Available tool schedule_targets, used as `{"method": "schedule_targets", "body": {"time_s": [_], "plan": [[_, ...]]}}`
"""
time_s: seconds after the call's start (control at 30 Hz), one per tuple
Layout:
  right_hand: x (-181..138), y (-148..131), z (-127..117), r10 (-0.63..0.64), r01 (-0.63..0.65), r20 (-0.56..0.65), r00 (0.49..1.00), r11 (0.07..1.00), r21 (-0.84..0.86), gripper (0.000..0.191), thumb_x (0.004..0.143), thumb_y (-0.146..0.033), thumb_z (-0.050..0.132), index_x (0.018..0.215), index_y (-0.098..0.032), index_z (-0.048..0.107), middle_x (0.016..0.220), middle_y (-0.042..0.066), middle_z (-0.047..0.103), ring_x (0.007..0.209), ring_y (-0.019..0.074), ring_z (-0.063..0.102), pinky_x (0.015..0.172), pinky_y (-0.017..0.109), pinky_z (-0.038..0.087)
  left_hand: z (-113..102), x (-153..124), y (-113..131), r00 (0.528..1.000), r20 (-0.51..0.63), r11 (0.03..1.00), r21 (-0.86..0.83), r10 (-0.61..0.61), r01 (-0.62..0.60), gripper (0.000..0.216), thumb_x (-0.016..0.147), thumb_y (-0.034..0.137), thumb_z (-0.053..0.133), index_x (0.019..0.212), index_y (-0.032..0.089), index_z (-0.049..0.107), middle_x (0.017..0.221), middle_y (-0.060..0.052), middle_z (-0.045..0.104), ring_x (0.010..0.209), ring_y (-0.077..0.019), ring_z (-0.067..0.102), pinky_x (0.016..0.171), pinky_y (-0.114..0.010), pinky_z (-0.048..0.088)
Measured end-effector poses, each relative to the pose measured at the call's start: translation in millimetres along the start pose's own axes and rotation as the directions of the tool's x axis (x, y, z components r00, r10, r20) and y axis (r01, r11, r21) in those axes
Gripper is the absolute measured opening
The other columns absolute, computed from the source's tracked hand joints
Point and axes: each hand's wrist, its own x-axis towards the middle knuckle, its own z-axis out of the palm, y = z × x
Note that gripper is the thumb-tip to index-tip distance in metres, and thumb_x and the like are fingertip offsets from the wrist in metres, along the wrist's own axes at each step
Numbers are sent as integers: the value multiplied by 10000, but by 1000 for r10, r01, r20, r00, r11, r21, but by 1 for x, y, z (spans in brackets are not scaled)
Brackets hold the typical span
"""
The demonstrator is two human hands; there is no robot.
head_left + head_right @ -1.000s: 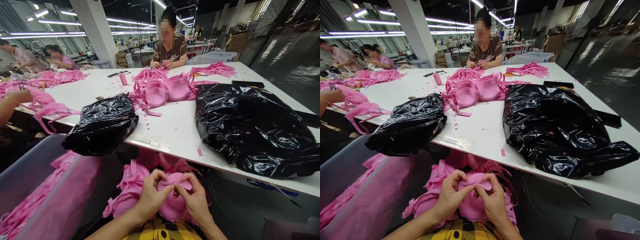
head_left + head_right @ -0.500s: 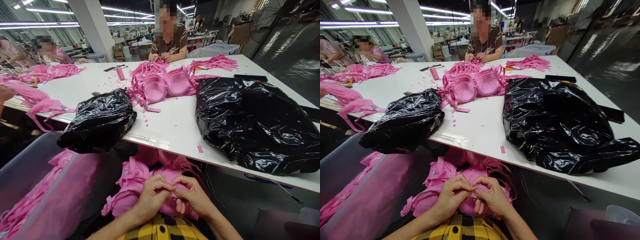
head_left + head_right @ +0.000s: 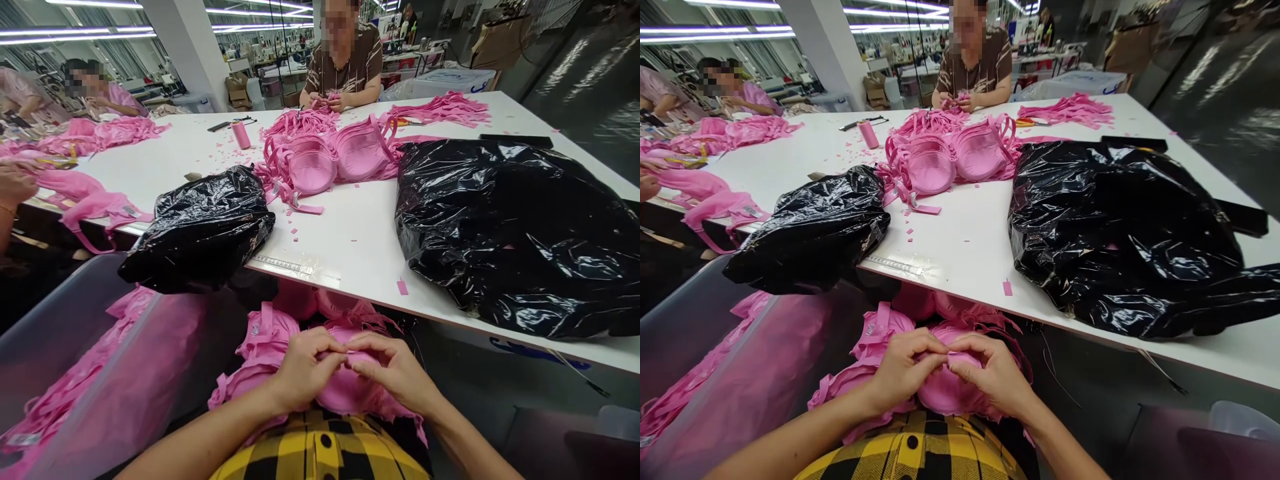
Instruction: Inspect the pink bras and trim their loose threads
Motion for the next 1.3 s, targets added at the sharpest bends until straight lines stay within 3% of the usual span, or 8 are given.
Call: {"method": "schedule_targets", "body": {"time_s": [0.13, 0.23, 0.4, 0.63, 0.87, 1.17, 1.23, 1.3], "plan": [[4, -20, -17, -191, 180, -4, 982, 928, -325, 98, 741, -265, 682, 794, -186, 703, 852, 60, 686, 812, 189, 633, 750, 292, 499, 8, 20, 13, 979, 52, 976, -77, -198, 202, 76, 685, 94, 636, 633, 142, 663, 584, -11, 632, 534, -118, 593, 505, -203, 455], [6, -30, -26, -189, 182, 32, 981, 871, -457, 111, 790, -264, 620, 796, -172, 683, 820, 51, 687, 761, 172, 626, 712, 269, 486, 15, 32, 18, 932, 93, 889, -281, -351, 362, 53, 665, 132, 636, 659, 139, 584, 553, 19, 592, 448, -110, 580, 426, -193, 442], [8, -35, -31, -142, 157, 68, 987, 827, -540, 97, 772, -202, 612, 853, -182, 661, 813, 12, 687, 758, 162, 618, 712, 248, 474, 19, 43, 20, 879, 158, 753, -461, -450, 469, 152, 606, 129, 648, 647, 143, 502, 494, 40, 564, 395, -107, 565, 381, -183, 442], [4, -19, -17, -331, 290, 44, 943, 745, -601, 182, 852, -263, 550, 892, -225, 723, 821, 54, 705, 742, 179, 639, 660, 270, 495, 21, 33, 15, 826, 116, 666, -534, -552, 521, 95, 574, 113, 666, 624, 116, 585, 506, 12, 608, 449, -113, 594, 463, -210, 499], [-3, 0, -14, -426, 379, 54, 903, 733, -566, 160, 859, -248, 561, 870, -222, 719, 793, 54, 708, 709, 177, 652, 629, 268, 528, 18, 7, 7, 875, 172, 695, -547, -452, 467, 90, 638, 167, 661, 702, 123, 707, 637, -34, 694, 623, -145, 644, 652, -261, 534], [-9, 10, -8, -535, 482, 150, 832, 561, -673, 187, 849, -169, 543, 940, -211, 701, 810, 69, 693, 713, 163, 654, 628, 248, 543, 36, 4, -10, 732, 258, 441, -658, -630, 611, 182, 624, 114, 655, 802, 113, 617, 600, 13, 632, 557, -116, 636, 571, -234, 540], [-11, 9, -17, -550, 474, 140, 823, 530, -703, 188, 844, -164, 538, 918, -213, 704, 793, 66, 693, 698, 167, 655, 620, 252, 544, 38, 7, -12, 730, 257, 454, -640, -634, 620, 208, 678, 133, 622, 886, 118, 619, 663, -11, 654, 611, -133, 652, 596, -252, 545], [-13, 11, -29, -563, 454, 117, 818, 508, -732, 173, 839, -167, 546, 895, -207, 705, 767, 62, 687, 675, 166, 654, 601, 248, 541, 38, 7, -14, 758, 171, 590, -530, -629, 609, 173, 731, 141, 564, 889, 122, 631, 702, -31, 660, 627, -147, 649, 592, -270, 537]]}}
